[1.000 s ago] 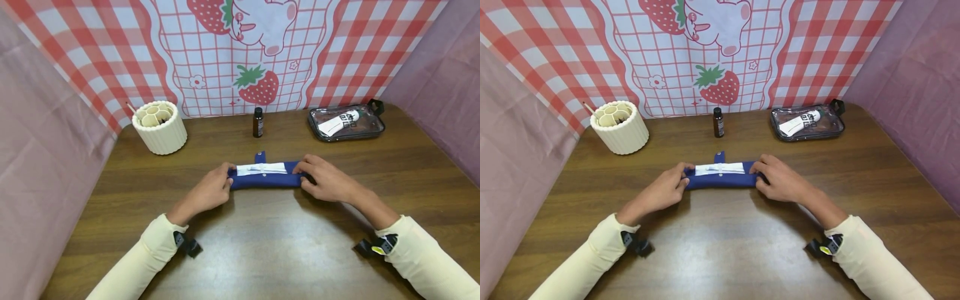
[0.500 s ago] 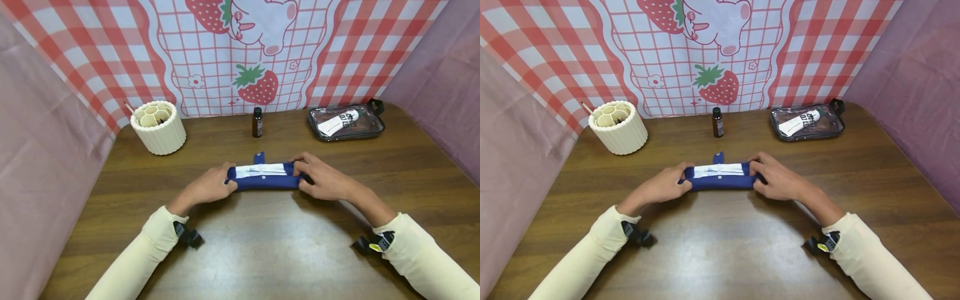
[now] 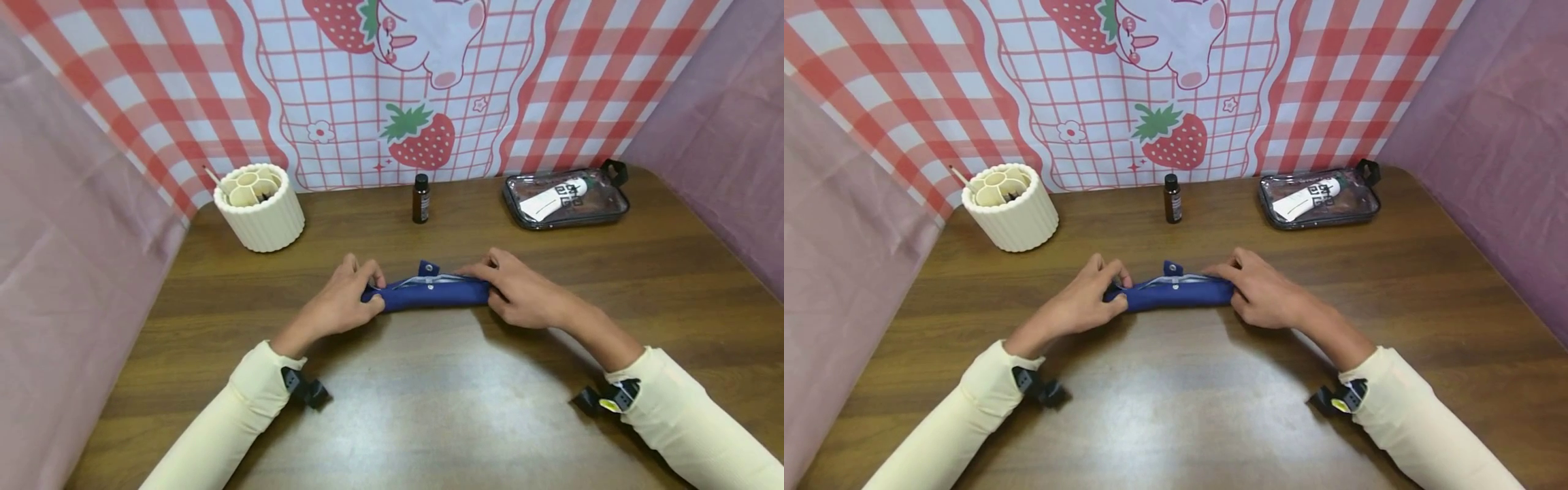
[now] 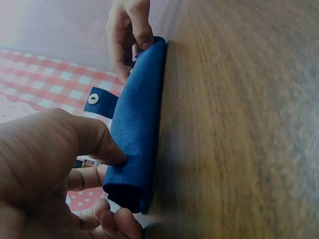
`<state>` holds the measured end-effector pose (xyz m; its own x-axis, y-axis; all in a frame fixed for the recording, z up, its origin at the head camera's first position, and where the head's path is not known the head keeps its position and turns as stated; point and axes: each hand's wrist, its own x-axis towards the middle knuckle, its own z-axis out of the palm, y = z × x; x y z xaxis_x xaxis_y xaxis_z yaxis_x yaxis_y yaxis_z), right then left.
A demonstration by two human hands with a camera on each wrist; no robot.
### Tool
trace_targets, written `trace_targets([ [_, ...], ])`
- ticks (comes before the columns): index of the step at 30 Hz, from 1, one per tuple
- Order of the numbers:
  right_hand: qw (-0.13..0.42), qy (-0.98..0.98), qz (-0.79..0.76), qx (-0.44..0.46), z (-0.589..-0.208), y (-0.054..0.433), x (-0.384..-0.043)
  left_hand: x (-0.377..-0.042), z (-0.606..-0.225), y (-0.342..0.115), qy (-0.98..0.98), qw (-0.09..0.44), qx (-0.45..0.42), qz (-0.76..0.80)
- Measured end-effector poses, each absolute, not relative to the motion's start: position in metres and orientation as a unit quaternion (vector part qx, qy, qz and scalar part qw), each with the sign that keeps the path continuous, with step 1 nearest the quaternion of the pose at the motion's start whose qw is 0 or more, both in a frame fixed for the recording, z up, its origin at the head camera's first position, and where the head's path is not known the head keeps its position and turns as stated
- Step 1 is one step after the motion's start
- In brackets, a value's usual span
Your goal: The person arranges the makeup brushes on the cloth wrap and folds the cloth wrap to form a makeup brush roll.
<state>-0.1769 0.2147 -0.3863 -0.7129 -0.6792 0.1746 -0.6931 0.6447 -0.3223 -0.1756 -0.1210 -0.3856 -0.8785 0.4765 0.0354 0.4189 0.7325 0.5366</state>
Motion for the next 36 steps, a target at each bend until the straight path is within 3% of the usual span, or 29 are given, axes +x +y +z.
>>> trace_targets([
  [18,0.083,-0.881,0.09,0.457,-0.379,0.207,-0.179,-0.188,-0.394,-0.126,0.872,-0.013,0.41,0.268],
  [26,0.045,-0.875,0.157,0.456,-0.379,0.193,-0.175,-0.183,-0.391,-0.121,0.889,0.004,0.407,0.212],
  [36,0.136,-0.86,0.221,0.439,-0.38,0.168,-0.179,-0.183,-0.392,-0.122,0.886,-0.006,0.41,0.217],
])
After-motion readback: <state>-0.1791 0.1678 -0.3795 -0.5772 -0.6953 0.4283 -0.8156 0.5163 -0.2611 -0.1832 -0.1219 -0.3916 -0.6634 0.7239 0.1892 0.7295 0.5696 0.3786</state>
